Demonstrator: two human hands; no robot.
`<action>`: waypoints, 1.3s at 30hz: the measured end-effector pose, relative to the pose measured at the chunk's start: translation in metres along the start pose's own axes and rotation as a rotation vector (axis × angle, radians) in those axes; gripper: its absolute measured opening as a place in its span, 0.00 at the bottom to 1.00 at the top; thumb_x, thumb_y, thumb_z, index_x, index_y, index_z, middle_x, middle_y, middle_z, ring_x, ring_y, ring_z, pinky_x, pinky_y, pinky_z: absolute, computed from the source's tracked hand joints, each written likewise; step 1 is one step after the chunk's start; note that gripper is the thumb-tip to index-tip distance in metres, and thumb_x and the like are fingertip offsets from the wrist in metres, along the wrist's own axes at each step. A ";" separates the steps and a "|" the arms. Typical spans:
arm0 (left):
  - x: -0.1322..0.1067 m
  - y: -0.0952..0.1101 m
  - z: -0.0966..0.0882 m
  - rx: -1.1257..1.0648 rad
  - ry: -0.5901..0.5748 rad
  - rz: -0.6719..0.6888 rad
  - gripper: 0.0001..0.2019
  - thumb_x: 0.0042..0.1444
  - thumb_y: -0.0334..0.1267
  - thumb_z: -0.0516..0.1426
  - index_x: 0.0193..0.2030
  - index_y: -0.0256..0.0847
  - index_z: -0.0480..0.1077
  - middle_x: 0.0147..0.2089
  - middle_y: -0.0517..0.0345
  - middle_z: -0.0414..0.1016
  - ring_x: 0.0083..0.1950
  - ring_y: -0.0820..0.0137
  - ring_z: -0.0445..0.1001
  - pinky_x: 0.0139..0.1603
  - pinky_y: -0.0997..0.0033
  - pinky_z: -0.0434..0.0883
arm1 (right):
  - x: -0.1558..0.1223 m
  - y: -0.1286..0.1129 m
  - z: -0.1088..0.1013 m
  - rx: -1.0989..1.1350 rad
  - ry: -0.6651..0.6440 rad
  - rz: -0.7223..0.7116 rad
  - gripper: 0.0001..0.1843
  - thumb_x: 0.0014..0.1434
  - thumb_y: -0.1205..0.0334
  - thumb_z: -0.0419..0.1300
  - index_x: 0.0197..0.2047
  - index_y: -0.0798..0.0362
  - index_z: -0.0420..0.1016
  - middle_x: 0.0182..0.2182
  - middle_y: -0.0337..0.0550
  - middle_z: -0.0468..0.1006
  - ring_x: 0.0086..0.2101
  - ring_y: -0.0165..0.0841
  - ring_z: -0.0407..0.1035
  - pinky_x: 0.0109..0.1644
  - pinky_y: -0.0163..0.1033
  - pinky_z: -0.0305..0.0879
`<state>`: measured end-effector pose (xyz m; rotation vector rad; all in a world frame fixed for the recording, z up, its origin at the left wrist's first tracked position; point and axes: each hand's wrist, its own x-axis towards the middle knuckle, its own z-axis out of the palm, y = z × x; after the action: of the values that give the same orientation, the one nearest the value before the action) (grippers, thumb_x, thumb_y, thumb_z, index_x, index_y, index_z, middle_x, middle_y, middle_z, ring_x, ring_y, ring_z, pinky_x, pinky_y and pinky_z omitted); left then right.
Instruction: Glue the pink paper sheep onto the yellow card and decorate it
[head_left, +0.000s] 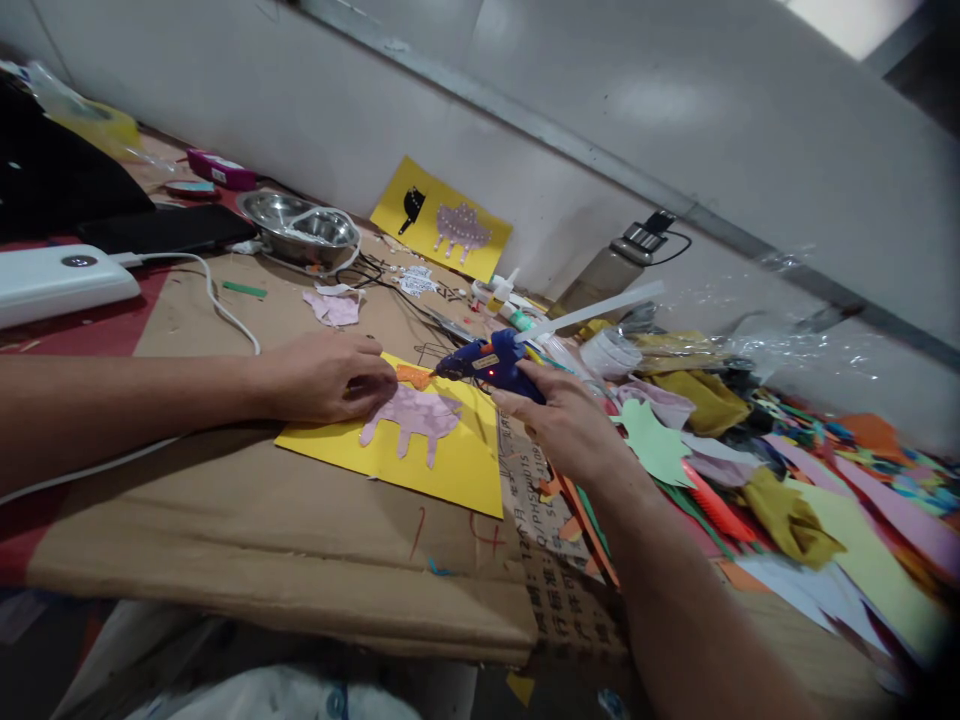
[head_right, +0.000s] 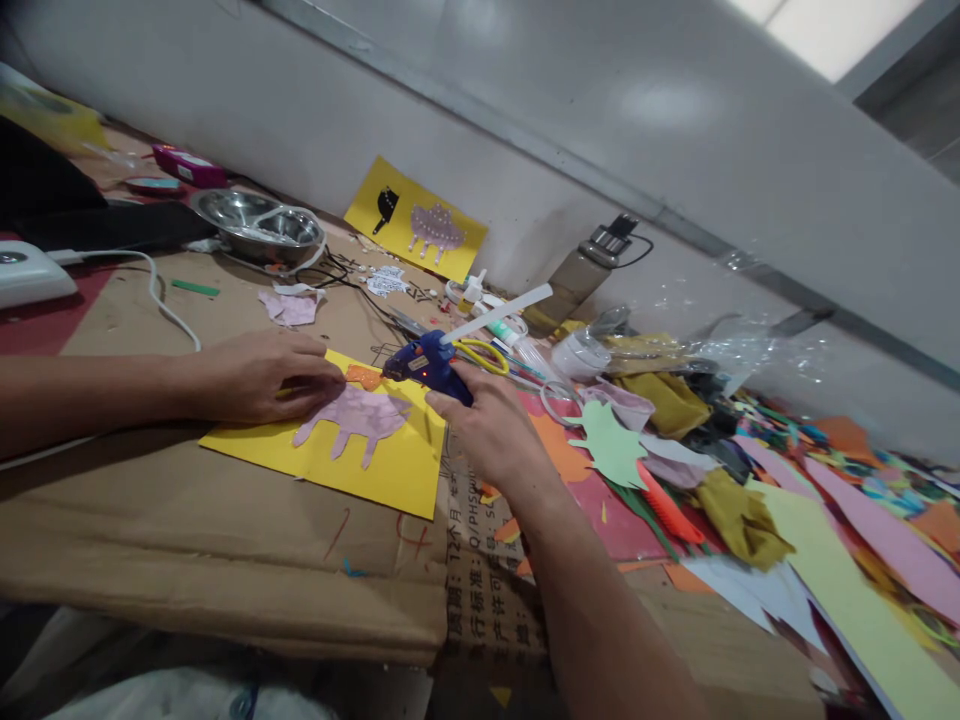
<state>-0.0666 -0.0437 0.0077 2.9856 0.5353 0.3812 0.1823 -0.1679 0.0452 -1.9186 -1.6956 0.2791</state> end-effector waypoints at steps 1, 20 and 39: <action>0.000 0.000 0.000 -0.004 0.001 -0.001 0.12 0.59 0.40 0.53 0.44 0.42 0.76 0.37 0.53 0.75 0.37 0.68 0.70 0.35 0.71 0.62 | 0.000 -0.001 0.000 -0.002 0.003 0.010 0.21 0.54 0.53 0.61 0.51 0.47 0.77 0.50 0.50 0.77 0.53 0.48 0.67 0.55 0.57 0.62; 0.000 0.001 -0.001 -0.014 -0.005 -0.002 0.16 0.62 0.44 0.50 0.46 0.41 0.76 0.37 0.51 0.75 0.37 0.67 0.70 0.36 0.69 0.63 | -0.004 -0.019 -0.004 -0.014 -0.158 0.036 0.17 0.55 0.54 0.59 0.47 0.50 0.78 0.45 0.46 0.80 0.48 0.44 0.71 0.53 0.51 0.65; 0.000 0.001 -0.001 0.003 -0.003 -0.008 0.13 0.60 0.40 0.52 0.45 0.42 0.75 0.38 0.53 0.75 0.38 0.68 0.70 0.36 0.70 0.63 | 0.001 -0.003 -0.002 0.112 -0.107 0.205 0.30 0.52 0.50 0.61 0.57 0.52 0.72 0.50 0.51 0.76 0.44 0.44 0.71 0.48 0.53 0.68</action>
<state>-0.0670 -0.0445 0.0086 2.9852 0.5485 0.3755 0.1808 -0.1674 0.0486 -2.0268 -1.5152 0.5520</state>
